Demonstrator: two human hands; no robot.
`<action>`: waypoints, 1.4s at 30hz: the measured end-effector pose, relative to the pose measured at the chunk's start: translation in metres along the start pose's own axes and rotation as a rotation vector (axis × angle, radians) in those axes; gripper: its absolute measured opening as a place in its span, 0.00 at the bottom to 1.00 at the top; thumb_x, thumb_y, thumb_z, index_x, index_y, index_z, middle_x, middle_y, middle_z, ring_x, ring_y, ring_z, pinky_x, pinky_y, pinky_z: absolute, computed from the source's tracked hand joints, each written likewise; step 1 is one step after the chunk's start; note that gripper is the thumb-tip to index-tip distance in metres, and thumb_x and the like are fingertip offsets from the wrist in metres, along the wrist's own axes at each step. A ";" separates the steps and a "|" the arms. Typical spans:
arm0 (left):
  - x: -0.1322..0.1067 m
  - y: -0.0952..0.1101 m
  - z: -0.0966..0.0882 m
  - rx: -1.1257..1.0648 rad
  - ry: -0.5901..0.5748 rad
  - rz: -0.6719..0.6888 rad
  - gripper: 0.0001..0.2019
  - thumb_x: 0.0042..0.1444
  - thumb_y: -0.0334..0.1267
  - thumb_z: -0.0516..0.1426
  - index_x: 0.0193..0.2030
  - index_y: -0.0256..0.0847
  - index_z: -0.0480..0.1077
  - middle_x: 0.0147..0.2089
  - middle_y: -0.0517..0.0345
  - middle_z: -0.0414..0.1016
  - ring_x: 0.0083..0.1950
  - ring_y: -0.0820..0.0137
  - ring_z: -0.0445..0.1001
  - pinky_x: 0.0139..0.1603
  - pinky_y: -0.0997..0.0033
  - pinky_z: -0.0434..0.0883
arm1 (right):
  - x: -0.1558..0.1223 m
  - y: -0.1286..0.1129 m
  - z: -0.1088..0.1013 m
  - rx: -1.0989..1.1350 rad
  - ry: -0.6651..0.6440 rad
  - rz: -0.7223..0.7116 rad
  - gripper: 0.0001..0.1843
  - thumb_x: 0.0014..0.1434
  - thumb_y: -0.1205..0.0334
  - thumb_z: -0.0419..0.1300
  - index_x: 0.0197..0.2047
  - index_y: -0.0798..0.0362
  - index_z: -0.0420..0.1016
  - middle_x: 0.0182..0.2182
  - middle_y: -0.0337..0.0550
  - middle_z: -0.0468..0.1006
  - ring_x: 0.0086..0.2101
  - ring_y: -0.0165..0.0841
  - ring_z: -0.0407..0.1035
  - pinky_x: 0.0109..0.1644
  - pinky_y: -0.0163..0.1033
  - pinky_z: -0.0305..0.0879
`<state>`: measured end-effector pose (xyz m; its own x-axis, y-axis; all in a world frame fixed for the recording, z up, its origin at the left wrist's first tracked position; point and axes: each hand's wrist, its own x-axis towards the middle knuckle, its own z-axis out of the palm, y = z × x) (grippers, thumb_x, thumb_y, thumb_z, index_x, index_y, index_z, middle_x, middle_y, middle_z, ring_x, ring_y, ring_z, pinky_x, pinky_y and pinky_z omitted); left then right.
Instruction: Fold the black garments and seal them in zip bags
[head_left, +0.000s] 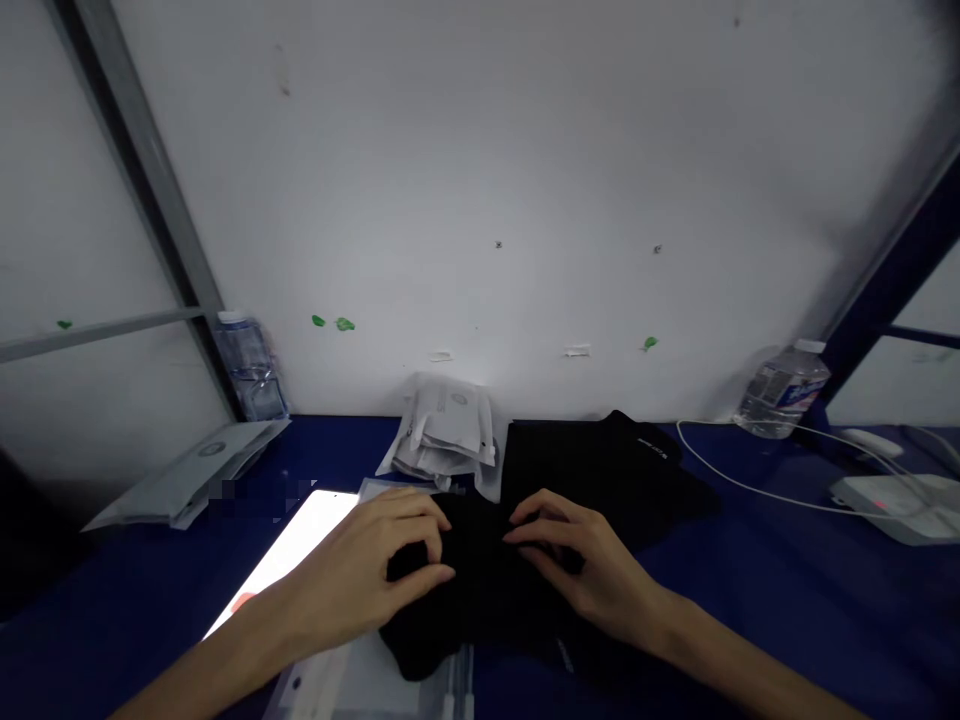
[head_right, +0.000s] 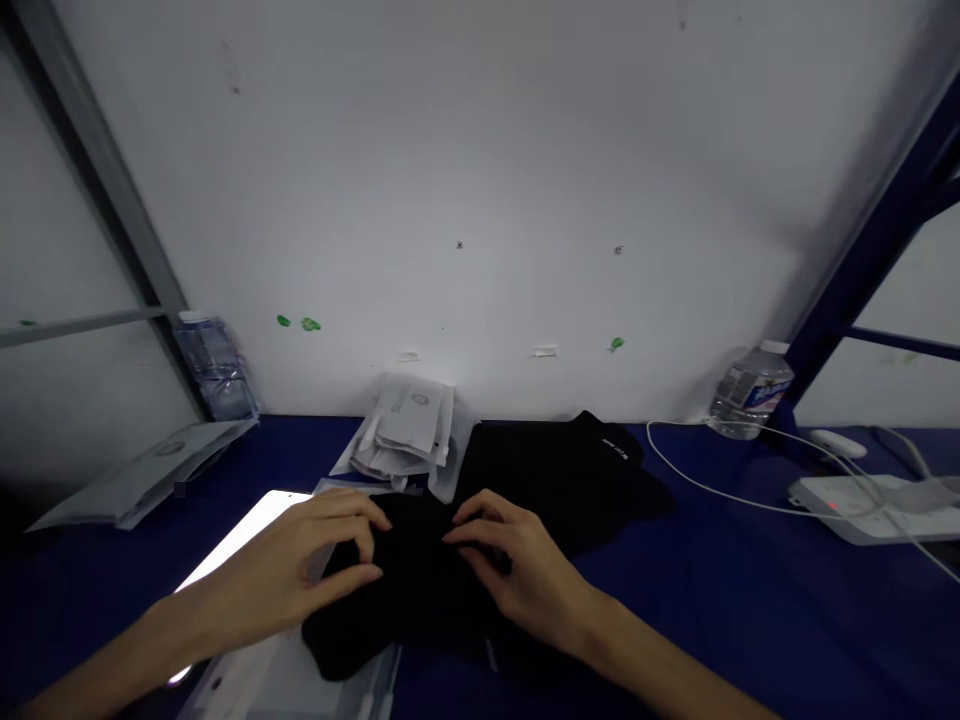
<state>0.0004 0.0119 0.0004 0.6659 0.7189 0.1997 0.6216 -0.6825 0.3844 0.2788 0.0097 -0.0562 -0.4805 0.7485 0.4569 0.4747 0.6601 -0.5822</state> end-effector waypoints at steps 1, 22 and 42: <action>0.001 0.003 0.002 0.022 0.011 -0.013 0.06 0.62 0.43 0.59 0.36 0.45 0.72 0.53 0.57 0.76 0.54 0.59 0.74 0.53 0.55 0.71 | -0.001 0.000 0.000 -0.014 -0.001 -0.013 0.17 0.63 0.72 0.56 0.48 0.45 0.80 0.47 0.44 0.74 0.35 0.30 0.72 0.36 0.35 0.69; 0.001 0.002 0.010 0.033 -0.085 -0.046 0.23 0.51 0.46 0.65 0.54 0.48 0.69 0.55 0.55 0.73 0.52 0.53 0.74 0.50 0.53 0.72 | 0.006 -0.011 -0.022 -0.181 -0.136 0.024 0.07 0.54 0.59 0.68 0.33 0.50 0.74 0.43 0.42 0.77 0.41 0.35 0.72 0.45 0.41 0.68; 0.007 -0.023 -0.002 0.179 0.181 -0.186 0.18 0.64 0.50 0.54 0.27 0.42 0.68 0.29 0.59 0.73 0.30 0.66 0.72 0.31 0.69 0.63 | 0.003 0.025 -0.066 -0.403 -0.133 0.256 0.06 0.56 0.63 0.63 0.32 0.50 0.69 0.31 0.40 0.74 0.32 0.36 0.68 0.36 0.42 0.64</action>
<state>-0.0102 0.0329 -0.0055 0.4592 0.8346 0.3042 0.7995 -0.5376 0.2679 0.3381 0.0326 -0.0255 -0.3887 0.8926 0.2284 0.8243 0.4477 -0.3465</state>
